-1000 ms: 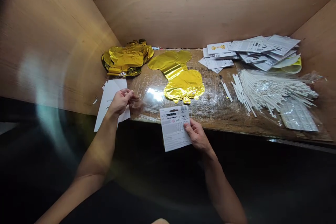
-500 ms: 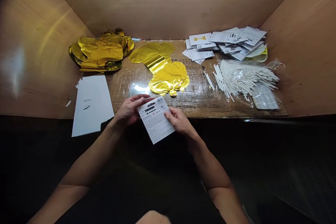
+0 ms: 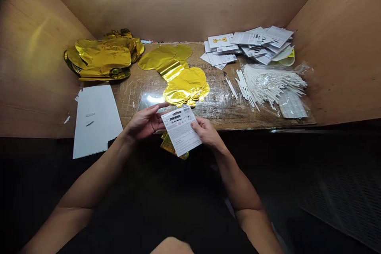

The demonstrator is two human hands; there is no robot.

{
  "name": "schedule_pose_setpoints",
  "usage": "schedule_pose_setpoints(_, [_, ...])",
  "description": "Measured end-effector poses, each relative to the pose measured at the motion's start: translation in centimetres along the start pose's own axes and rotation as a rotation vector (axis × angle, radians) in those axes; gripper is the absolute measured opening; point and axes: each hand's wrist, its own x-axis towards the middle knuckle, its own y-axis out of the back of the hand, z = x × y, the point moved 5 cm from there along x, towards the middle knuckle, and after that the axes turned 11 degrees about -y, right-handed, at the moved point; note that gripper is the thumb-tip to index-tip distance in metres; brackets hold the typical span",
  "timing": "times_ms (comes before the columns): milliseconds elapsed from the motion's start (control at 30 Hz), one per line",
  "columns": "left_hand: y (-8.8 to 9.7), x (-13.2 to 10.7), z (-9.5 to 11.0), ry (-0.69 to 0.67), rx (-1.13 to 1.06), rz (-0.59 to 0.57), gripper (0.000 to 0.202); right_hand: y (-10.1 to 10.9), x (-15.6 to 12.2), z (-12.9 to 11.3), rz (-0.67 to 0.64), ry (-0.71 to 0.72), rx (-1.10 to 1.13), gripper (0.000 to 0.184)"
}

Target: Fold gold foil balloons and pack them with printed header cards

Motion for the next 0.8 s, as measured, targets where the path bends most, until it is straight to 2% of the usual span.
schedule_pose_setpoints(100, [0.1,0.4,-0.6,0.027,-0.045,0.042,0.041,0.4,0.4,-0.1,0.046,0.011,0.000,0.046])
schedule_pose_setpoints(167, [-0.5,0.3,-0.9,-0.009,-0.083,0.019,0.045,0.5,0.8,0.0,0.078,0.026,0.041,0.049])
schedule_pose_setpoints(233, [-1.3,-0.2,-0.9,-0.084,-0.104,-0.061,0.062,0.6,1.1,0.4,0.112,0.033,0.109,0.051])
schedule_pose_setpoints(333, [-2.4,-1.2,-1.3,-0.136,-0.051,-0.192,0.099,0.4,1.2,0.9,0.112,0.013,0.193,0.050])
schedule_pose_setpoints(400, [-2.6,-1.6,-1.7,-0.139,0.023,-0.181,0.107,0.0,1.0,1.1,0.073,0.003,0.215,0.049])
schedule_pose_setpoints(533, [-2.5,-1.6,-2.2,-0.202,0.071,-0.080,0.094,-0.8,0.6,1.1,0.000,0.011,0.220,0.048])
schedule_pose_setpoints(667, [-2.7,-1.5,-2.4,-0.210,-0.003,-0.092,0.089,-1.2,0.5,1.2,-0.001,0.067,0.237,0.051])
schedule_pose_setpoints(733, [-2.6,-1.2,-2.7,-0.156,-0.028,-0.097,0.074,-0.9,0.6,1.2,0.032,0.103,0.209,0.048])
schedule_pose_setpoints(800, [-2.2,-0.5,-3.1,-0.106,-0.019,-0.053,0.053,-0.2,0.4,1.1,0.081,0.125,0.150,0.045])
